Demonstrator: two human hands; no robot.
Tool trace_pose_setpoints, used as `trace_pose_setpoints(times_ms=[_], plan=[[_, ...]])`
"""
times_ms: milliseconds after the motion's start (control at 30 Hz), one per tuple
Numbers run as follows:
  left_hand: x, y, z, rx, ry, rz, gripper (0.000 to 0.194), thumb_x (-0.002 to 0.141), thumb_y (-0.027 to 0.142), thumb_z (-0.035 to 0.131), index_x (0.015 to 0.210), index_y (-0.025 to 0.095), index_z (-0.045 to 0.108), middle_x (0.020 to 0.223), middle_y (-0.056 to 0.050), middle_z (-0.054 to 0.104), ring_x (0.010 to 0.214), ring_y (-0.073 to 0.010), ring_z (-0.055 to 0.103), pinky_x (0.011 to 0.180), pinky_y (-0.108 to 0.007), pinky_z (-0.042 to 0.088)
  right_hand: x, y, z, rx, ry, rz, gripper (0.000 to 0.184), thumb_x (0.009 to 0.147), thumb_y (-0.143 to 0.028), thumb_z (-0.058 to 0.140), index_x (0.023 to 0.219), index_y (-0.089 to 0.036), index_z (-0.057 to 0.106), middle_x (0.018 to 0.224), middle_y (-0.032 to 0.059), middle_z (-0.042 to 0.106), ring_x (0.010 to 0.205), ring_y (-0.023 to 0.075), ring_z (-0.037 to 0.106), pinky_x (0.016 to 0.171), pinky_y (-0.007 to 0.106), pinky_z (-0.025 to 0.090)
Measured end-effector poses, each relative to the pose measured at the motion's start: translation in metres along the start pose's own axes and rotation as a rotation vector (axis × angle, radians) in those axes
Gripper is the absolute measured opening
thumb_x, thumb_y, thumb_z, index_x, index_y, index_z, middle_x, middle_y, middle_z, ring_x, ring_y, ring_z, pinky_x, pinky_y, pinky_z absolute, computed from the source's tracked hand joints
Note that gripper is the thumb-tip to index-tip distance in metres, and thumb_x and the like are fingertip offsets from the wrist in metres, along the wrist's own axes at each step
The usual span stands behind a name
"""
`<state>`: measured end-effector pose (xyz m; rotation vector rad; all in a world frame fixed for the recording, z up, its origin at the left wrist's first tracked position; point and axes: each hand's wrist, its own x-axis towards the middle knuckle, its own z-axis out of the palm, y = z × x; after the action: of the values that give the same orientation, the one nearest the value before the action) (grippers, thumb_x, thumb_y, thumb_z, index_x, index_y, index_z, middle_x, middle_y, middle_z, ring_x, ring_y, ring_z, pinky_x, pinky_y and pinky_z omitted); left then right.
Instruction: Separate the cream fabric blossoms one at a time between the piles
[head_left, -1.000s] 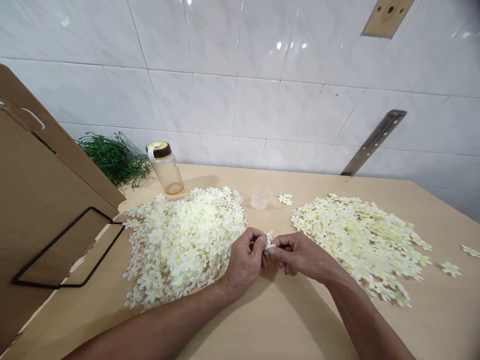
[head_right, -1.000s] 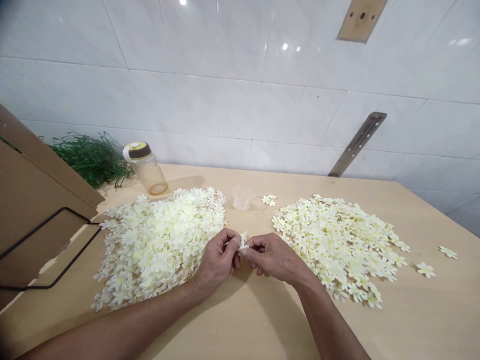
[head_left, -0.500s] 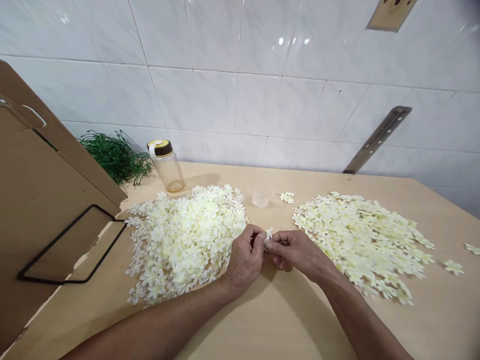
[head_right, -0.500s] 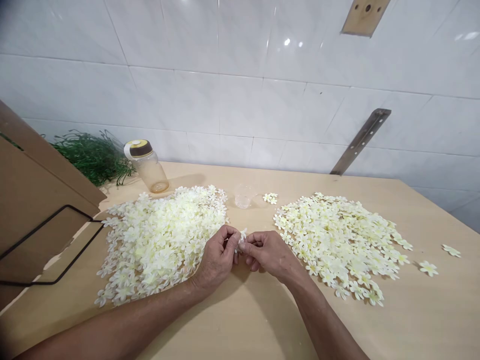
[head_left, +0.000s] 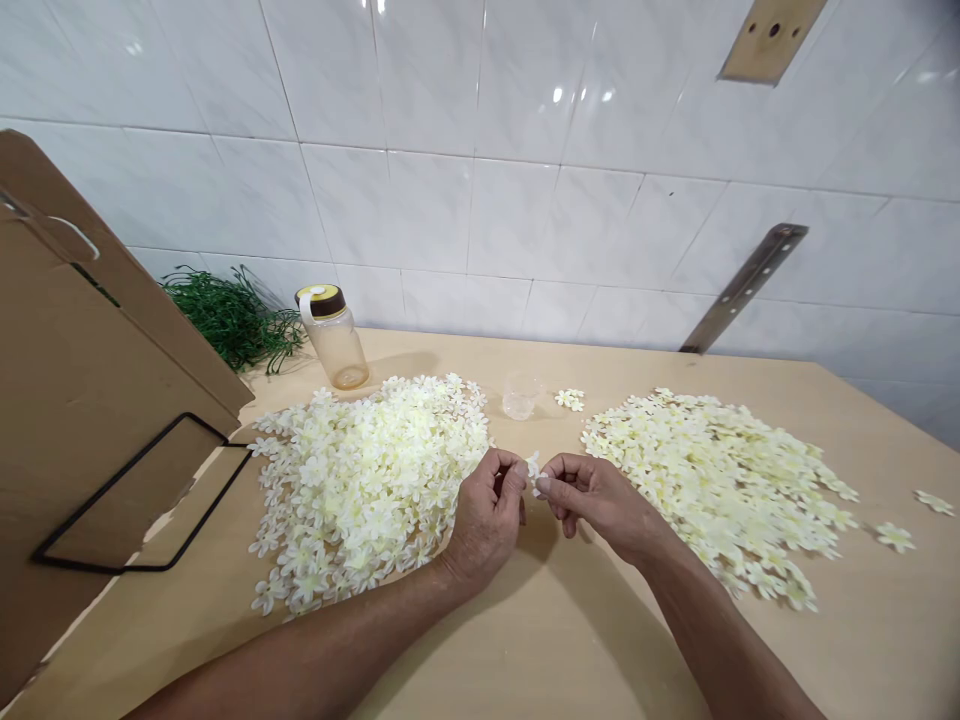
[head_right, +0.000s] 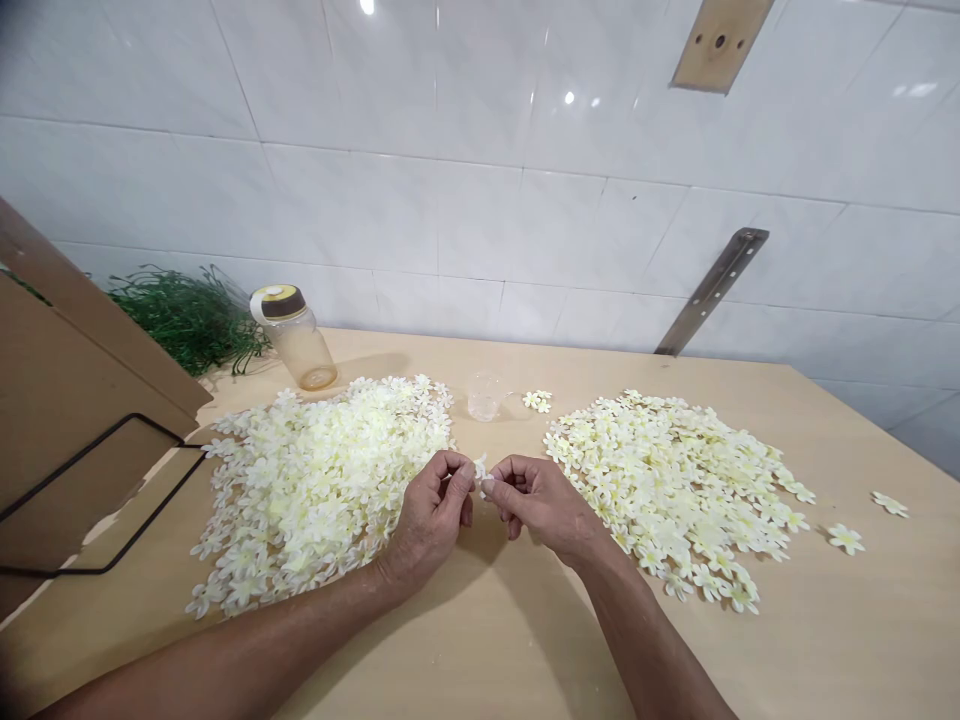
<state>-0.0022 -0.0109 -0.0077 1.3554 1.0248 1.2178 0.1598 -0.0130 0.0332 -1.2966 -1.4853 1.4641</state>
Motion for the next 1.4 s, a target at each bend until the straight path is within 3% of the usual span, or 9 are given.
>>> trace_pose_setpoints(times_ms=[267,733,833,967,1067,1167,1267,1333,1400], plan=[[0.0,0.002,0.0,0.006,0.01,0.002,0.025,0.095,0.04,0.045,0.084,0.019,0.051,0.056,0.006,0.044,0.049,-0.0082,0.044,0.052,-0.021,0.036,0.002,0.003,0.0,0.028,-0.04,0.005,0.044,0.08,-0.06,0.062,0.074,-0.016,0.061,0.058,-0.0009,0.054,0.052,0.0111,0.05,0.05,0.024,0.044],[-0.001,0.007,0.0,0.009,0.008,0.018,0.024,0.095,0.039,0.044,0.084,0.019,0.05,0.057,0.006,0.044,0.049,-0.0091,0.044,0.051,-0.021,0.037,0.002,0.001,0.001,0.046,0.05,-0.018,0.046,0.086,-0.06,0.054,0.068,-0.018,0.052,0.059,-0.0005,0.055,0.052,0.0115,0.054,0.051,0.025,0.046],[0.003,0.022,-0.006,0.16,0.031,0.081,0.024,0.094,0.038,0.044,0.085,0.019,0.054,0.063,0.003,0.051,0.054,-0.0104,0.048,0.054,-0.022,0.039,0.005,0.003,-0.004,0.042,0.128,-0.052,0.042,0.081,-0.058,0.062,0.071,-0.017,0.057,0.064,0.0,0.056,0.054,0.0111,0.053,0.052,0.025,0.047],[0.02,0.059,-0.027,0.622,-0.038,0.318,0.022,0.093,0.031,0.044,0.085,0.019,0.061,0.075,-0.004,0.062,0.068,-0.0157,0.056,0.067,-0.027,0.043,0.009,0.009,-0.01,-0.001,0.304,-0.065,0.04,0.076,-0.057,0.067,0.072,-0.018,0.058,0.057,-0.0023,0.051,0.049,0.0108,0.048,0.045,0.024,0.045],[0.035,0.089,-0.052,1.088,-0.08,0.216,0.024,0.091,0.027,0.043,0.078,0.02,0.062,0.072,-0.006,0.063,0.068,-0.02,0.059,0.07,-0.031,0.043,0.011,0.009,-0.002,-0.103,0.41,-0.022,0.04,0.077,-0.058,0.064,0.07,-0.019,0.059,0.049,-0.0035,0.048,0.043,0.0107,0.045,0.04,0.024,0.043],[0.044,0.113,-0.078,1.378,-0.038,0.076,0.022,0.089,0.026,0.044,0.084,0.018,0.064,0.078,-0.01,0.066,0.079,-0.0268,0.063,0.077,-0.037,0.043,0.008,0.003,0.017,-0.106,0.264,-0.072,0.039,0.08,-0.054,0.063,0.094,-0.018,0.067,0.067,0.0032,0.064,0.051,0.014,0.057,0.044,0.026,0.049],[0.046,0.13,-0.093,1.488,0.05,0.06,0.025,0.088,0.029,0.05,0.106,0.018,0.061,0.09,-0.01,0.068,0.09,-0.0299,0.063,0.082,-0.04,0.042,0.004,-0.004,0.026,-0.048,0.013,-0.172,0.057,0.082,-0.046,0.063,0.135,-0.028,0.051,0.124,0.0116,0.062,0.07,0.0167,0.067,0.05,0.029,0.054],[0.044,0.134,-0.092,1.437,0.132,0.132,0.029,0.09,0.031,0.047,0.113,0.018,0.059,0.094,-0.009,0.067,0.09,-0.0284,0.063,0.082,-0.039,0.043,0.002,-0.006,0.018,-0.164,0.141,-0.171,0.051,0.085,-0.046,0.058,0.133,-0.028,0.053,0.128,0.011,0.06,0.069,0.016,0.066,0.05,0.029,0.052],[0.038,0.13,-0.08,1.33,0.091,0.221,0.029,0.093,0.034,0.044,0.113,0.019,0.059,0.097,-0.007,0.067,0.087,-0.0252,0.063,0.079,-0.036,0.044,0.001,-0.005,-0.001,-0.365,0.382,-0.118,0.036,0.086,-0.047,0.056,0.111,-0.023,0.067,0.107,0.0089,0.07,0.071,0.0182,0.065,0.058,0.03,0.052]])
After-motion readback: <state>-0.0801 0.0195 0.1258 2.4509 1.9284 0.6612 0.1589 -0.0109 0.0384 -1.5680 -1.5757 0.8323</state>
